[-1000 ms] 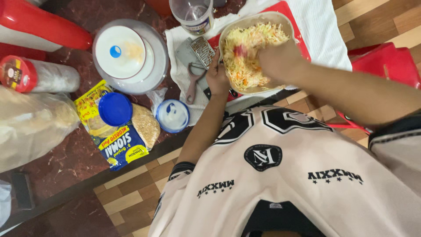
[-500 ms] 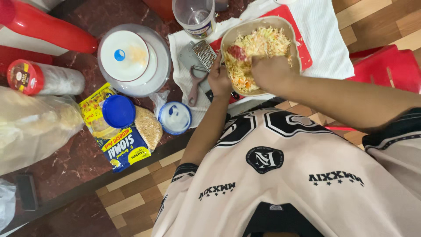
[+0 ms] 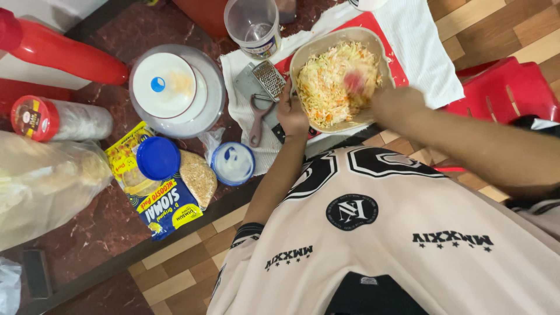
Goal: The person mixes shredded cabbage and carrots in a bowl using a red spatula, then transfers the mixed salad into a clear plastic container. The person handles the bowl and spatula throughout the process.
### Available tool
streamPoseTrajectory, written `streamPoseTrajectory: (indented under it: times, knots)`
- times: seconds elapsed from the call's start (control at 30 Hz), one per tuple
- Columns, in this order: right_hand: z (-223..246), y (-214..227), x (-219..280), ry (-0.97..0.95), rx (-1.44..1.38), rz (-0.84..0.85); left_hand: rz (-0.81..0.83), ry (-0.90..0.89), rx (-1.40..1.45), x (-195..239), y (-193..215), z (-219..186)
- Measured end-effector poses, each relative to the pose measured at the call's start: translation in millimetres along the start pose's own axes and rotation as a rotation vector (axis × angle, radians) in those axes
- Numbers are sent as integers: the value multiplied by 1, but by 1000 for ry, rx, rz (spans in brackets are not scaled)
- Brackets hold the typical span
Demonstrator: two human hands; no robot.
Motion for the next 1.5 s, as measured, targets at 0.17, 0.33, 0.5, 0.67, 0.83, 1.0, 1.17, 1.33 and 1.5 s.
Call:
streamPoseTrajectory:
  times: [0.17, 0.33, 0.5, 0.67, 0.83, 1.0, 1.17, 1.33, 1.5]
  knots:
    - [19, -7, 6, 71, -10, 153, -42, 84, -75, 6, 0, 1]
    - [-23, 36, -5, -34, 29, 75, 14, 65, 37, 4, 1, -3]
    - [3, -3, 4, -24, 69, 126, -27, 8, -76, 1, 3, 2]
    - [-13, 21, -6, 81, 45, 168, 35, 79, -129, -14, 7, -11]
    - [-43, 78, -35, 155, 334, -188, 204, 177, -665, -57, 17, -52]
    - [-50, 96, -81, 296, 454, -354, -19, 449, -359, -49, 23, -76]
    - [-5, 105, -154, 473, 587, -411, 19, -5, -550, 2, 18, -65]
    - [45, 106, -174, 833, 653, -489, -26, 70, -619, 3, 18, -49]
    - [78, 105, -150, 1159, 635, -324, -131, 188, -594, -18, 11, -59]
Point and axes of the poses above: each hand's wrist, its own x-axis away from the middle knuckle, its own y-axis out of the back of the hand, z = x × y, the point moved 2 cm from there along -x, towards the middle knuckle, and after that the axes turned 1 degree about y, right-handed, at the moved point
